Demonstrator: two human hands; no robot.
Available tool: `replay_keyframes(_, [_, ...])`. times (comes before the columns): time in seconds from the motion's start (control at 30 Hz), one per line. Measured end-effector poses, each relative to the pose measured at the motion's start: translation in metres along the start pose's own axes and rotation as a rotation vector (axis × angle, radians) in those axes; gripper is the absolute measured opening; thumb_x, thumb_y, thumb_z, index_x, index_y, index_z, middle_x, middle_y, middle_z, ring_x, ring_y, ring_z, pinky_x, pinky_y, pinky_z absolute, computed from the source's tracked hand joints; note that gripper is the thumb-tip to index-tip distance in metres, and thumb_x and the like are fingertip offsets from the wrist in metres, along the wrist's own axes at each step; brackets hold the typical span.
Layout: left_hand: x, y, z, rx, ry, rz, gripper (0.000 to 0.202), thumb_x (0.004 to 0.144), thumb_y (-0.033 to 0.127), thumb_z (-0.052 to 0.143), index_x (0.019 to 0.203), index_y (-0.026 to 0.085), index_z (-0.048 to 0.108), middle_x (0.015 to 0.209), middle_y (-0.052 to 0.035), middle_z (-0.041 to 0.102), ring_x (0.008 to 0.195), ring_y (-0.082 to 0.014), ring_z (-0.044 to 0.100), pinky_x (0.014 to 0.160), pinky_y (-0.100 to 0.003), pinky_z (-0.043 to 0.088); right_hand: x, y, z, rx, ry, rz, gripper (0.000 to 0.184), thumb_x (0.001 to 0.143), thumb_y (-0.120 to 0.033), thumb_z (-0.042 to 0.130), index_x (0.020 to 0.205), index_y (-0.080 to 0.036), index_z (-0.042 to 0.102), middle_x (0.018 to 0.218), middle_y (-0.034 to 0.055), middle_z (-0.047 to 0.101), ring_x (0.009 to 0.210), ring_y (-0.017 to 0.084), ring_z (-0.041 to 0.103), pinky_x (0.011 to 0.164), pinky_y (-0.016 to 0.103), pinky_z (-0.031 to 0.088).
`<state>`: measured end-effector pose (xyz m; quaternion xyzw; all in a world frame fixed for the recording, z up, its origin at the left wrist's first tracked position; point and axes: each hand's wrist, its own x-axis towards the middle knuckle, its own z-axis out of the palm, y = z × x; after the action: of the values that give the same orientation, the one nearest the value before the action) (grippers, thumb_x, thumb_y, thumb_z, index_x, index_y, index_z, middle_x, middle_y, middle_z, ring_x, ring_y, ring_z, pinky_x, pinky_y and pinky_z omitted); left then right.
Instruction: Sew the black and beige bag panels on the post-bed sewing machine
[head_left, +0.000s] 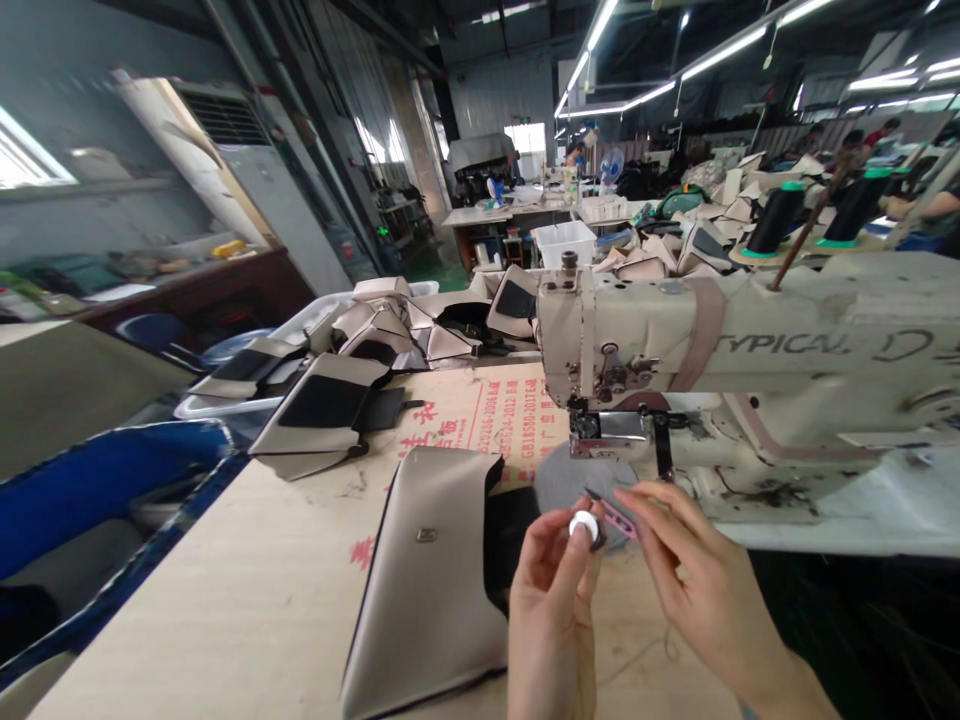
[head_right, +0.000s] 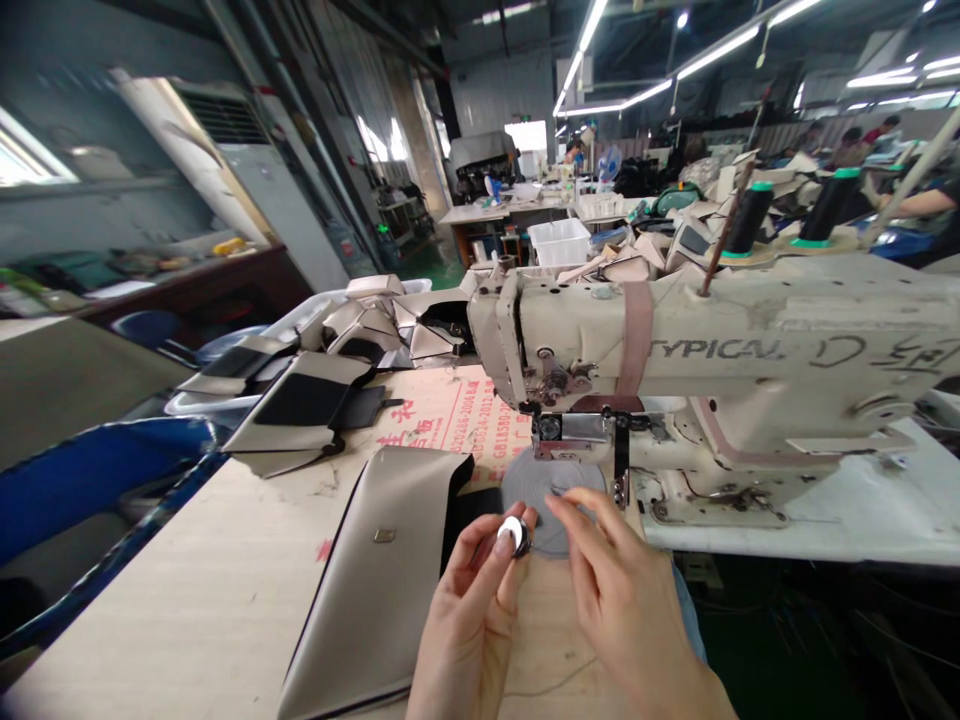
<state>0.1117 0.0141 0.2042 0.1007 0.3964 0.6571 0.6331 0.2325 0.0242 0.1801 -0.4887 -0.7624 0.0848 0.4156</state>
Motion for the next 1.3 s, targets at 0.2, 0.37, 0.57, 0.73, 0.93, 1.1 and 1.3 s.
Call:
replay_keyframes(0.2, [0.002, -0.001, -0.009, 0.150, -0.153, 0.014, 0.006, 0.075, 0.015, 0.061, 0.080, 0.016, 0.061, 0.088, -0.0007, 0.064, 0.082, -0.0091, 0.060, 0.074, -0.017, 0.048, 0.004, -0.009, -0.001, 0.071, -0.223, -0.125, 0.042, 0.085, -0.026, 0.046, 0.126, -0.019, 0.040, 0.125, 0.0082, 0.046, 0.110, 0.018, 0.048, 0.082, 0.026, 0.051])
replay_keyframes(0.37, [0.001, 0.003, -0.022, 0.248, -0.206, -0.006, 0.022, 0.077, 0.024, 0.059, 0.096, 0.016, 0.065, 0.103, -0.0085, 0.063, 0.101, -0.0184, 0.056, 0.086, -0.025, 0.045, 0.005, -0.004, 0.011, 0.159, -0.089, -0.132, 0.034, 0.086, -0.025, 0.046, 0.119, -0.018, 0.048, 0.112, 0.0075, 0.057, 0.102, 0.016, 0.054, 0.089, 0.030, 0.046])
replay_keyframes(0.57, [-0.006, 0.014, -0.021, 0.643, -0.308, 0.194, 0.028, 0.071, 0.020, 0.064, 0.098, 0.020, 0.068, 0.105, -0.0089, 0.064, 0.101, -0.0229, 0.057, 0.087, -0.027, 0.046, 0.002, -0.005, 0.003, 0.450, -0.085, 0.188, 0.027, 0.080, -0.031, 0.056, 0.104, -0.021, 0.058, 0.093, 0.0055, 0.062, 0.085, 0.016, 0.058, 0.074, 0.026, 0.050])
replay_keyframes(0.73, [-0.004, 0.022, -0.024, 1.074, -0.247, 0.597, 0.021, 0.069, 0.018, 0.065, 0.086, 0.028, 0.071, 0.097, -0.0067, 0.065, 0.072, -0.0154, 0.062, 0.060, -0.017, 0.049, -0.004, -0.010, 0.012, 0.895, -0.218, 0.436, 0.037, 0.079, -0.037, 0.057, 0.111, -0.019, 0.051, 0.062, -0.0027, 0.052, 0.051, 0.009, 0.050, 0.048, 0.019, 0.045])
replay_keyframes(0.93, [0.001, 0.027, -0.034, 1.219, -0.234, 0.847, 0.026, 0.069, 0.017, 0.065, 0.089, 0.031, 0.070, 0.089, -0.0057, 0.066, 0.083, -0.0195, 0.057, 0.072, -0.024, 0.048, -0.010, -0.023, 0.021, 1.114, -0.373, 0.439, 0.052, 0.080, -0.048, 0.050, 0.122, -0.021, 0.036, 0.062, -0.0040, 0.050, 0.044, 0.007, 0.047, 0.040, 0.016, 0.038])
replay_keyframes(1.1, [0.002, 0.031, -0.036, 1.137, -0.236, 0.692, 0.023, 0.067, 0.018, 0.067, 0.089, 0.027, 0.071, 0.086, -0.0046, 0.067, 0.075, -0.0169, 0.060, 0.066, -0.020, 0.048, -0.013, -0.028, -0.001, 0.549, -0.086, 0.366, 0.022, 0.085, -0.032, 0.045, 0.077, -0.018, 0.059, 0.063, 0.0002, 0.056, 0.058, 0.011, 0.053, 0.052, 0.016, 0.041])
replay_keyframes(1.3, [-0.002, 0.030, -0.034, 0.972, -0.265, 0.523, 0.020, 0.067, 0.018, 0.067, 0.086, 0.024, 0.072, 0.086, -0.0060, 0.068, 0.077, -0.0192, 0.062, 0.068, -0.021, 0.049, -0.003, -0.019, -0.013, 0.371, -0.033, 0.259, 0.016, 0.083, -0.030, 0.048, 0.085, -0.020, 0.061, 0.050, -0.0043, 0.050, 0.042, 0.008, 0.044, 0.042, 0.017, 0.035])
